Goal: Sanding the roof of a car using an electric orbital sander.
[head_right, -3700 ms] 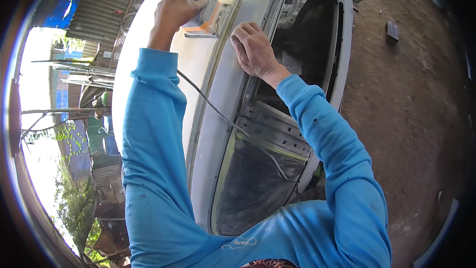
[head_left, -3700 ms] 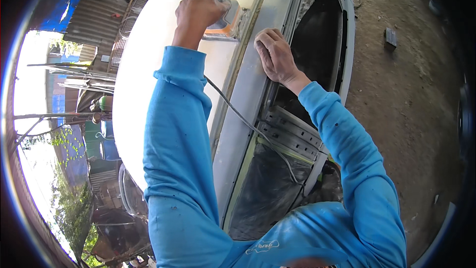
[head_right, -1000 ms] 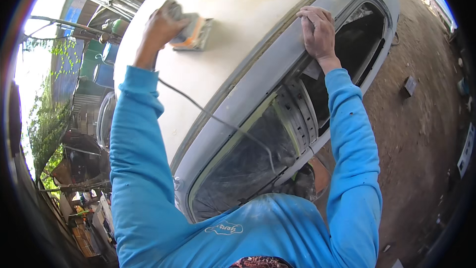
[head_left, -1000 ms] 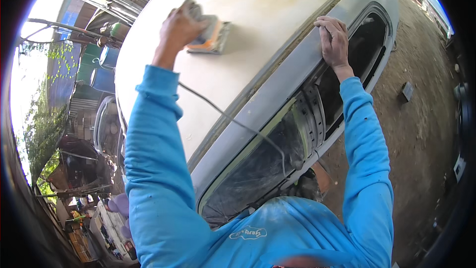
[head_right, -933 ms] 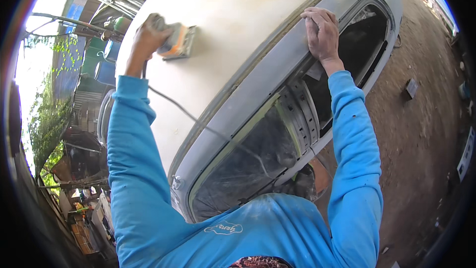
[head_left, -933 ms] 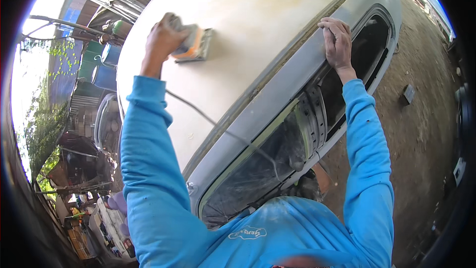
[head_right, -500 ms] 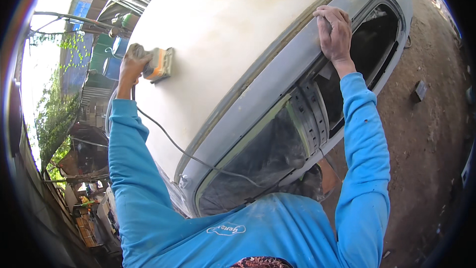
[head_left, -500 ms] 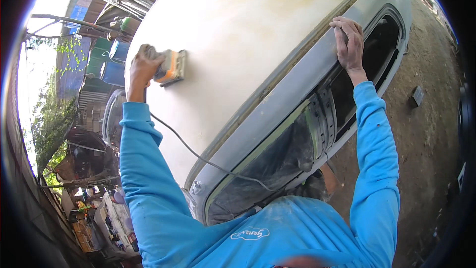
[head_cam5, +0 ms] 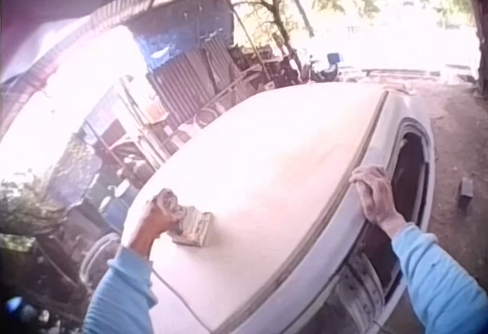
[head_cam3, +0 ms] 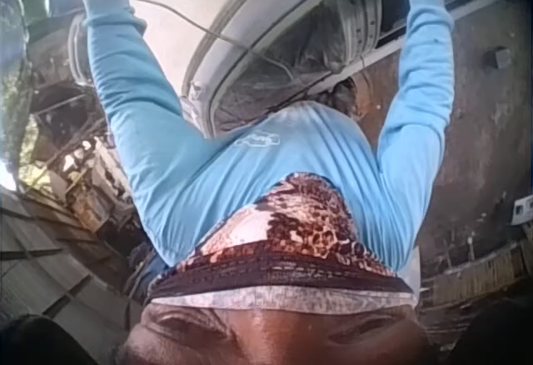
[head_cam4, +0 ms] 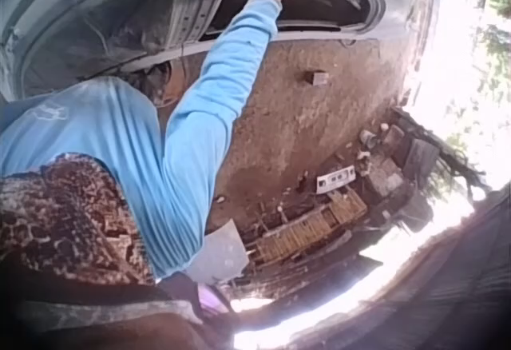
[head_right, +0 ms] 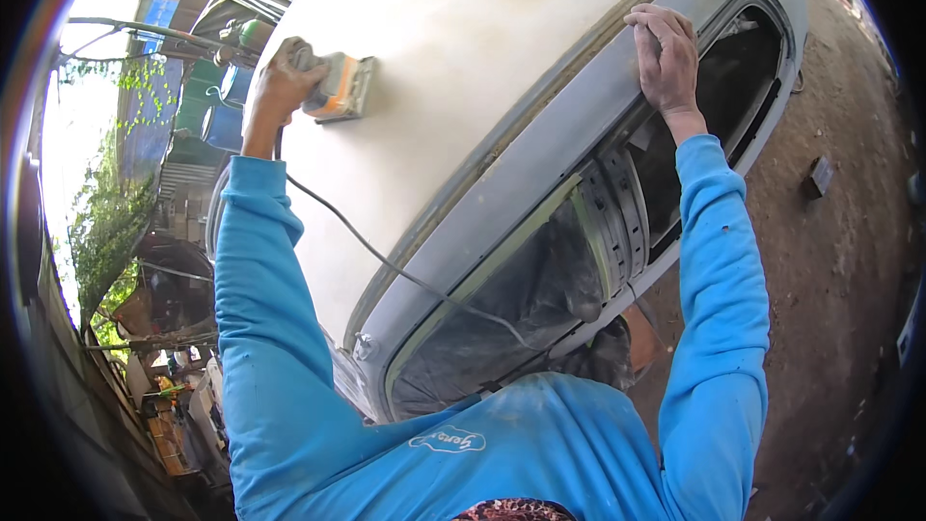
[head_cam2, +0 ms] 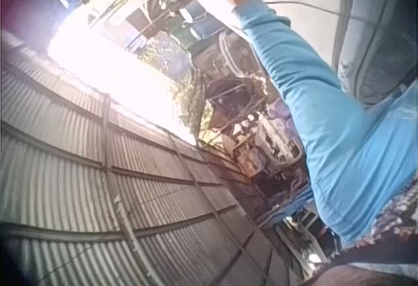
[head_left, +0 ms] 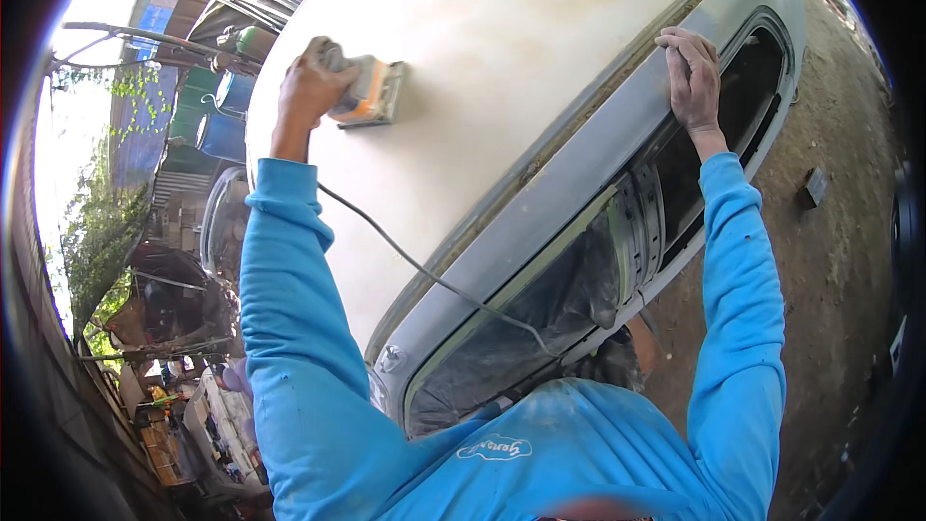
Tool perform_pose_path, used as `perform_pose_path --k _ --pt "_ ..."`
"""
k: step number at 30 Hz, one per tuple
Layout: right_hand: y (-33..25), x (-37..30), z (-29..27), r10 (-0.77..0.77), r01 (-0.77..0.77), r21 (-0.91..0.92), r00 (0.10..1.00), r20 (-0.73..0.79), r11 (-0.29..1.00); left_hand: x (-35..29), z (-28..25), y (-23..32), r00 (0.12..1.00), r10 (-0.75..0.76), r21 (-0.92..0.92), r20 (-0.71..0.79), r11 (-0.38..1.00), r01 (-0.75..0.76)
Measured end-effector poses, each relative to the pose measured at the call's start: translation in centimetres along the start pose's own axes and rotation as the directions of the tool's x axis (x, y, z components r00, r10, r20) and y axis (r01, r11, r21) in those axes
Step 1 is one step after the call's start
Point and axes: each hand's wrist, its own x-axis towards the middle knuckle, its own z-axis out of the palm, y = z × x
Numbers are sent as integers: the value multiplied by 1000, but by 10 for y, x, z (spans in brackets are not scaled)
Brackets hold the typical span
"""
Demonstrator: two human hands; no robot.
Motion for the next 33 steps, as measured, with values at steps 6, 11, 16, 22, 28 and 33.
perform_pose_path --k 6,11,16,22,28,33 --pt "1 0 0 6 -6 2 1000 3 1000 20 -1 -74 962 -272 -8 10 962 272" --pt "2 0 0 -16 16 5 1000 7 1000 4 5 -19 999 -15 29 -33 999 16" --pt "1 0 0 9 -9 5 1000 14 1000 -54 7 84 951 288 -47 -116 954 -295" --pt "2 0 -1 -23 23 0 1000 22 1000 -93 4 119 896 423 -128 -136 889 -440" --pt "4 -2 0 -12 12 12 1000 28 1000 -43 3 -3 993 111 -78 -50 990 -115" --pt "4 -2 1 -19 19 13 1000 20 1000 -39 -8 -103 979 -205 -1 18 979 205"
